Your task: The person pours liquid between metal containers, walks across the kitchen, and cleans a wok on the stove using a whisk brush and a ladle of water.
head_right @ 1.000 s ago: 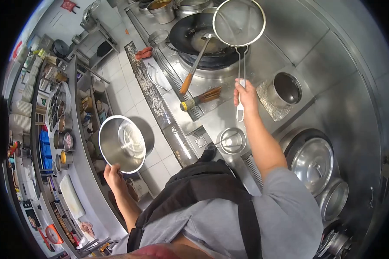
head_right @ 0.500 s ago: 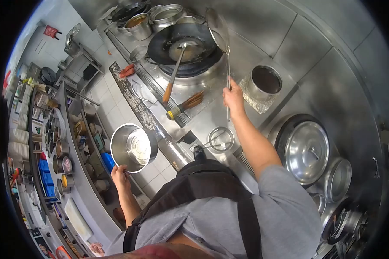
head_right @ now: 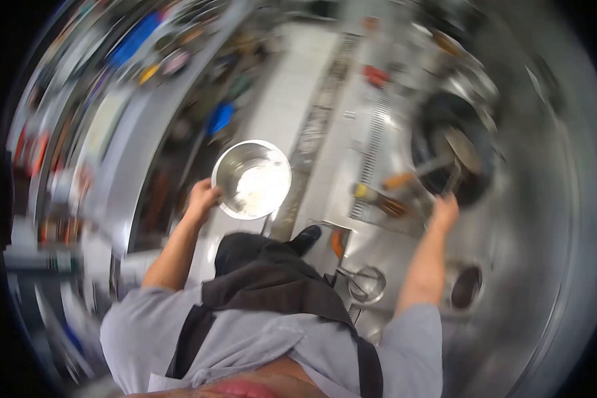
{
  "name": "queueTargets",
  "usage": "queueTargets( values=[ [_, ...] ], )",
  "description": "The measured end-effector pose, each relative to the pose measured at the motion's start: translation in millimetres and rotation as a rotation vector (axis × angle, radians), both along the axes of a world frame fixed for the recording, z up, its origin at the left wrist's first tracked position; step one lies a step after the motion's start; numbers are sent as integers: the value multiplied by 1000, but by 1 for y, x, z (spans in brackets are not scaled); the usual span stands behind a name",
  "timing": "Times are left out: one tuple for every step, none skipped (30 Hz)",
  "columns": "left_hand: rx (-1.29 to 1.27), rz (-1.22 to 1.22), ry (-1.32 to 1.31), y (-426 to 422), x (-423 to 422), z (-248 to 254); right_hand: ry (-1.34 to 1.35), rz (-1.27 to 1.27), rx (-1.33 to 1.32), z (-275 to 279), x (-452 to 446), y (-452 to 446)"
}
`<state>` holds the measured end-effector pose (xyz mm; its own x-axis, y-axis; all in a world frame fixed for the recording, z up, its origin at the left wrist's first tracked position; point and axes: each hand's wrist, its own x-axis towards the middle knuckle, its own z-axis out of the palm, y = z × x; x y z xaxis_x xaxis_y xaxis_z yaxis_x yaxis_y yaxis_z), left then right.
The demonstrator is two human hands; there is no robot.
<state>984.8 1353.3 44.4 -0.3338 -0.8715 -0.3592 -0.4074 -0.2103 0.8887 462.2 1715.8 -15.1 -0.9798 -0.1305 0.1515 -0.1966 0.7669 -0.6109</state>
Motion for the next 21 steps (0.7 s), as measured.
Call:
queueTargets(
  values=[
    [-7,58,-29,1,24,-11,-149,13,-193,15,16,-5],
    [13,140,42,3,50,-27,-161,23,-305,6,14,0],
    [-8,231,-37,15,65,-14,-207,18,-222,18,23,-1],
    [-24,299,-116,25,83,-2,28,95,-65,10,21,6],
    [-19,367,-135,32,115,-12,261,115,273,12,26,10],
    [-12,419,-96,40,141,-34,511,100,284,14,40,10],
    [-5,469,-57,55,163,-48,610,94,179,27,63,3],
    [-2,518,-59,71,186,-52,743,139,49,47,94,-9],
    [-4,596,-4,87,210,-52,698,222,-154,60,128,-23],
    [-9,667,52,103,229,-51,642,296,-353,69,163,-36],
    [5,713,36,118,238,-27,564,424,-418,67,196,-49],
    [1,735,37,127,251,-22,486,547,-476,63,229,-59],
    [70,787,64,136,263,-17,286,700,-433,56,267,-68],
    [141,838,95,145,276,-13,87,848,-378,56,310,-75],
    [168,901,143,151,289,-20,-245,960,-210,75,362,-81],
    [163,925,155,156,297,-15,-245,1182,-139,61,388,-83],
    [151,962,173,162,303,-10,-400,1233,-123,39,411,-79],
    [134,997,187,168,314,-6,-559,1277,-108,25,430,-75],
    [110,1003,189,172,335,-31,-555,1300,-117,32,446,-77],
    [76,997,108,176,345,-30,-583,1338,-90,42,463,-80],
    [76,1058,161,179,353,-26,-611,1376,-70,47,481,-86]
  ],
)
